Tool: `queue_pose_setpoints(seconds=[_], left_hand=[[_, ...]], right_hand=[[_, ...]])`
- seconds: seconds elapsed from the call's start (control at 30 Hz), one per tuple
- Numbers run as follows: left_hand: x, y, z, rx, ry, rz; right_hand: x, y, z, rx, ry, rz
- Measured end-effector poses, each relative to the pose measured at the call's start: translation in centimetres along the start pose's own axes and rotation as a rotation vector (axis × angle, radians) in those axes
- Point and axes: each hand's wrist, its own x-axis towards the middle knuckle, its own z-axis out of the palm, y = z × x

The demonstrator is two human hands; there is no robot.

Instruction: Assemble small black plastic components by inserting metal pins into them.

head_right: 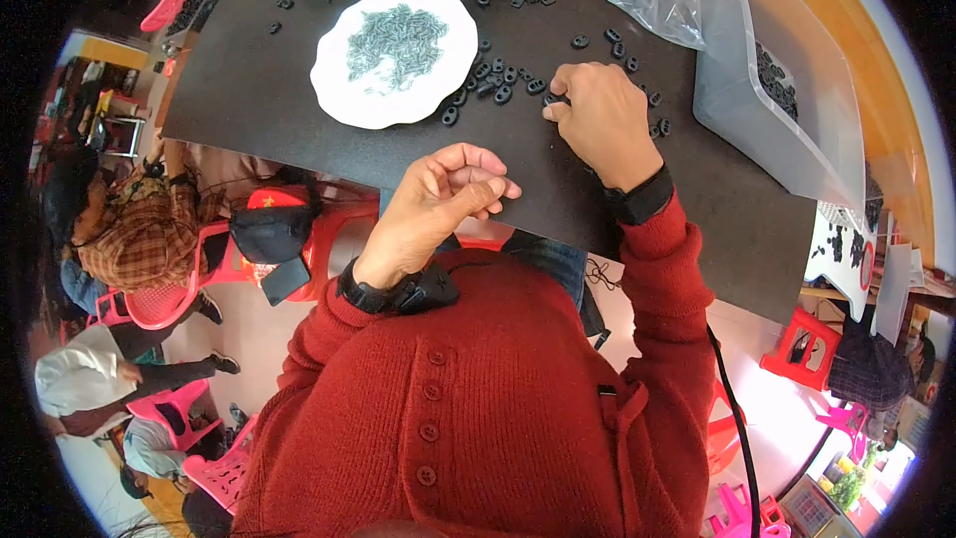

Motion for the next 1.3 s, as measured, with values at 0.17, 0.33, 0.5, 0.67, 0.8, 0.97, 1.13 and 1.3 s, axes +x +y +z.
queue_pose_setpoints(seconds=[0.17, 0.33, 0.5, 0.67, 0.8, 0.97, 1.13, 1.3], left_hand=[[0.1, -0.2, 0.4, 0.003, -0.029, 0.019], [0.2, -0.4, 0.6, 0.003, -0.048, 0.012], [0.3, -0.3, 0.7, 0.015, -0.042, 0.027], [0.6, -0.6, 0.3, -0.016, 0.032, 0.048], [1.1, -0.1, -0.6, -0.097, 0.152, 0.054], [0.8, 1.6, 0.3, -0.117, 0.15, 0.207], [0.4, 1.8, 1.4, -0.106, 0.138, 0.277], [0.3, 1.7, 1.5, -0.061, 0.056, 0.351]], right_hand=[[0.5, -0.1, -0.5, 0.04, 0.0, -0.023], [1.6, -0.7, 0.1, 0.057, 0.064, -0.098], [2.5, 0.0, 1.7, 0.03, 0.053, -0.127], [2.4, -0.5, 0.5, 0.075, 0.014, -0.028], [0.5, -1.8, -2.2, 0.363, 0.118, -0.092], [-3.8, -5.8, -5.7, 0.989, -0.154, 0.0], [-5.9, -6.0, -5.6, 1.29, -0.229, 0.084], [-6.3, -5.9, -4.6, 1.392, -0.189, 0.152]])
